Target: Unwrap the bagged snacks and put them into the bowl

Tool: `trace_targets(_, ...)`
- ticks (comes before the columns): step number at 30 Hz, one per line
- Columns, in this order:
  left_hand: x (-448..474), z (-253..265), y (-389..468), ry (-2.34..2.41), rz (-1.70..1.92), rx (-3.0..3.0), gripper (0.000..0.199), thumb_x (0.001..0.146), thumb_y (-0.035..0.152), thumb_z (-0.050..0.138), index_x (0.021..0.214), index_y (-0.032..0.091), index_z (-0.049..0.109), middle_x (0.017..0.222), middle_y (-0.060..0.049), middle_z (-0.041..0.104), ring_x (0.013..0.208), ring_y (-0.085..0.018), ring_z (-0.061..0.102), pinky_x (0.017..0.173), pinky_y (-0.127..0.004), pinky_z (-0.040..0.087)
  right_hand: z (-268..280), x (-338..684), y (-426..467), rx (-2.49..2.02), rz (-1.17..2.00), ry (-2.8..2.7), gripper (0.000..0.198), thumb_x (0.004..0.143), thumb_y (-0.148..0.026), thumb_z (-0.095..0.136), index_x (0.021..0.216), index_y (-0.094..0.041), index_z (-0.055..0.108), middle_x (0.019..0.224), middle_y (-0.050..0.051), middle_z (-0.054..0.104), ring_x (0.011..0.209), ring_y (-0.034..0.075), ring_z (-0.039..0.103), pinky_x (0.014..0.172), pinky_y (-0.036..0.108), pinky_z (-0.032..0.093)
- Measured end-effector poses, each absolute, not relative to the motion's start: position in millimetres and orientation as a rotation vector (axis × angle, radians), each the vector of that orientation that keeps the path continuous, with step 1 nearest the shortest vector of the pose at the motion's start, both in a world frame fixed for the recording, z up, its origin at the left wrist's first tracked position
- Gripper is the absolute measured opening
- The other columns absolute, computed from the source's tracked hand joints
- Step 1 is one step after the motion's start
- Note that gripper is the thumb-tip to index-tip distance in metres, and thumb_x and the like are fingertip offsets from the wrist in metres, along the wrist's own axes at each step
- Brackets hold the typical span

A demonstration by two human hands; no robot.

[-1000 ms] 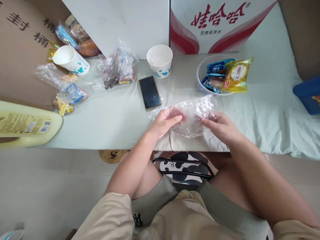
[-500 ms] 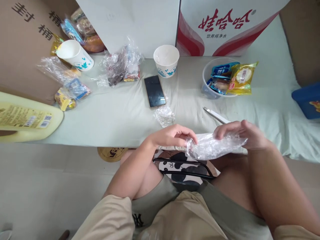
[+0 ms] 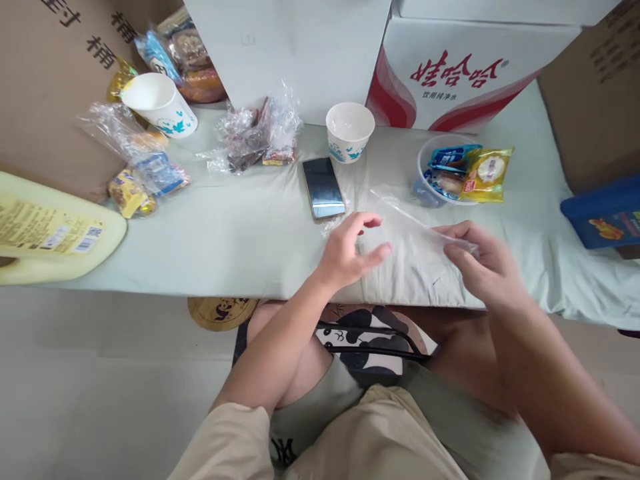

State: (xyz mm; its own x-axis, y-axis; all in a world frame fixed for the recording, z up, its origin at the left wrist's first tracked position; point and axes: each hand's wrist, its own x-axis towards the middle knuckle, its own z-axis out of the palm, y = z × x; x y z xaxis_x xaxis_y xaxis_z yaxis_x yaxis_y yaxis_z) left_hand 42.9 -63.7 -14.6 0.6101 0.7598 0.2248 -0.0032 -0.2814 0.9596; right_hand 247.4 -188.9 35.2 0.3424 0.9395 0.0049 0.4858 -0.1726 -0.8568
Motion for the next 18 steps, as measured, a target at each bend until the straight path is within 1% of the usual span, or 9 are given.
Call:
trace_targets(2,44.4,-14.9,-64.9,0.469,0.752,1.632,0.055,0.076,0.051,0.079,0.119,0.023,0.06,0.128,-0.011,0.065,0.119,-0.026,0.061,0.097,-0.039,0.05,38.1,234.2,-183.9,-1.646,0.928,-1.327,0.027,0.089,-0.051,0.062,0.082,-0.025,0.058,0.095,0.007,0.072,0.096,0.028,0.066,0.083,0.043,0.051)
trace_targets(3,45.1,-15.5,-65.0,0.418,0.715,1.605,0.055,0.076,0.053,0.079,0.119,0.023,0.06,0.124,-0.01,0.066,0.116,-0.026,0.062,0.095,-0.038,0.051,37.9,228.3,-180.3,-1.571,1.024,-1.342,0.029,0.089,-0.053,0.061,0.082,-0.025,0.057,0.092,0.006,0.071,0.093,0.027,0.065,0.082,0.042,0.051)
trace_targets(5,45.4,-16.6,-62.7,0.404,0.689,1.587,0.038,0.083,0.055,0.072,0.099,0.022,0.064,0.096,-0.005,0.068,0.093,-0.02,0.064,0.084,-0.034,0.051,35.6,218.7,-170.5,-1.53,1.028,-1.314,0.029,0.091,-0.052,0.061,0.083,-0.025,0.057,0.084,0.003,0.067,0.08,0.022,0.063,0.073,0.038,0.051)
trace_targets(7,43.2,-17.3,-56.9,0.458,0.706,1.572,0.037,0.089,0.055,0.064,0.077,0.021,0.06,0.072,0.0,0.057,0.072,-0.014,0.056,0.073,-0.031,0.047,31.8,211.9,-158.1,-1.602,0.759,-1.259,0.023,0.087,-0.046,0.069,0.087,-0.025,0.058,0.086,0.002,0.065,0.074,0.018,0.06,0.068,0.034,0.05)
trace_targets(9,38.9,-17.4,-48.9,0.444,0.712,1.526,0.041,0.09,0.058,0.062,0.072,0.021,0.058,0.067,0.002,0.052,0.066,-0.013,0.05,0.066,-0.03,0.044,27.4,207.8,-144.3,-1.616,0.572,-1.273,0.03,0.078,-0.039,0.08,0.097,-0.026,0.06,0.096,0.003,0.066,0.078,0.017,0.061,0.066,0.031,0.05)
trace_targets(10,36.6,-17.3,-44.7,0.402,0.696,1.495,0.041,0.089,0.059,0.062,0.073,0.021,0.06,0.067,0.002,0.052,0.065,-0.013,0.05,0.064,-0.03,0.043,25.4,206.8,-137.1,-1.591,0.601,-1.331,0.035,0.074,-0.038,0.083,0.1,-0.026,0.061,0.098,0.003,0.066,0.079,0.017,0.062,0.065,0.031,0.05)
trace_targets(14,30.4,-16.5,-29.8,0.485,0.759,1.357,0.031,0.086,0.053,0.068,0.082,0.022,0.065,0.074,0.001,0.059,0.068,-0.013,0.054,0.062,-0.027,0.044,27.0,211.7,-97.3,-1.547,0.897,-1.466,0.028,0.078,-0.039,0.08,0.088,-0.023,0.06,0.074,-0.001,0.063,0.063,0.014,0.058,0.055,0.028,0.045)
trace_targets(16,29.4,-15.8,-23.5,0.699,0.942,1.245,0.023,0.087,0.045,0.066,0.085,0.023,0.064,0.078,0.0,0.061,0.071,-0.012,0.056,0.065,-0.026,0.045,37.1,220.8,-62.6,-1.703,0.681,-1.36,0.026,0.079,-0.029,0.078,0.079,-0.022,0.054,0.066,-0.003,0.057,0.058,0.011,0.051,0.054,0.027,0.04)
trace_targets(18,28.4,-14.5,-17.3,0.833,1.113,1.138,0.021,0.09,0.04,0.062,0.081,0.022,0.061,0.077,0.0,0.06,0.071,-0.012,0.057,0.066,-0.025,0.046,49.9,234.6,-14.9,-1.915,0.291,-1.317,0.031,0.075,-0.012,0.076,0.069,-0.022,0.047,0.063,-0.005,0.049,0.059,0.008,0.044,0.059,0.026,0.039)
